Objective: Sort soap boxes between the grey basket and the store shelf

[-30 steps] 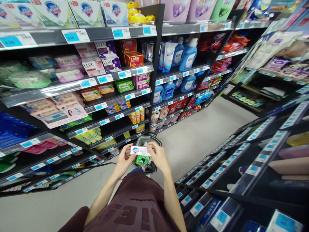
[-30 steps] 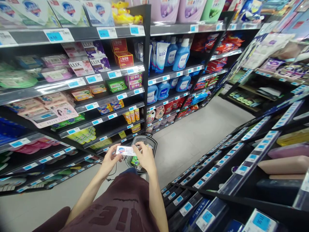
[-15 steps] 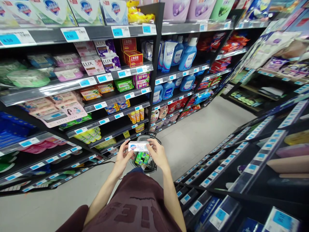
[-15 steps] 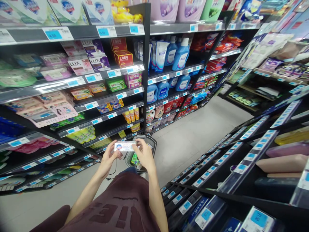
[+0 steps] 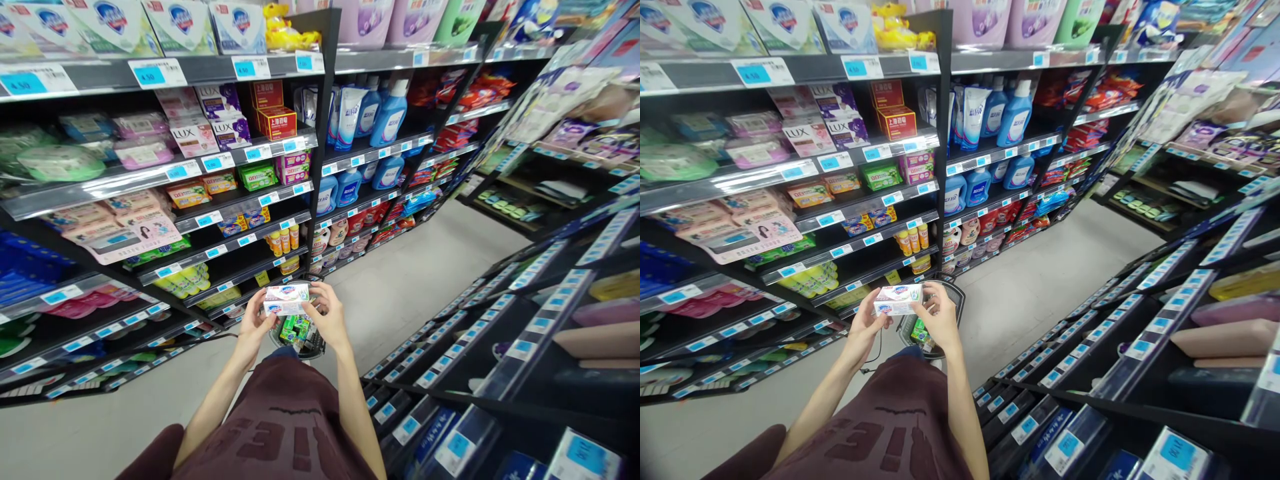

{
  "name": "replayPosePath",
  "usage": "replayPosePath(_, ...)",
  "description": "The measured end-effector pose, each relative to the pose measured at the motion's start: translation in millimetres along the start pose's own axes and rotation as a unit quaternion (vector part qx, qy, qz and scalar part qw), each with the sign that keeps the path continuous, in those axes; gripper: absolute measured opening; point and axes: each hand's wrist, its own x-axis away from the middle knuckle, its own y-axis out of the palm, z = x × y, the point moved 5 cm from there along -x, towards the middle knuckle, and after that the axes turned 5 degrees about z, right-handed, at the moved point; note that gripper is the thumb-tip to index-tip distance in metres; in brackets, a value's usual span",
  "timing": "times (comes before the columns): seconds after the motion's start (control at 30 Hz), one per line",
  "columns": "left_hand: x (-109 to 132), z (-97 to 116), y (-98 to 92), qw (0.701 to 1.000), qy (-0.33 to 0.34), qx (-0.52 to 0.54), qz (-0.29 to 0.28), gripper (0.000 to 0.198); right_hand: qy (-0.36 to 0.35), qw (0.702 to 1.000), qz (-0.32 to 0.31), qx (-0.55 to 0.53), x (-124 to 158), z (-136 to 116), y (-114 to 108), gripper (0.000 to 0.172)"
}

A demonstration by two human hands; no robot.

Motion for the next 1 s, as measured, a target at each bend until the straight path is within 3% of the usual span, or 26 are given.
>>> replayPosePath(0.53, 2, 6, 0.3, 0.999, 0.042, -0.018, 0.026, 0.072, -0.013, 0.999, -0.031, -0.009, 2, -5, 0, 0.049)
replayPosePath(1.0, 4, 7, 0.9, 0.999, 0.042, -0.015, -0.005, 0.072, 0.016, 0.998, -0.002, -0.063, -2, 11, -1, 0.042)
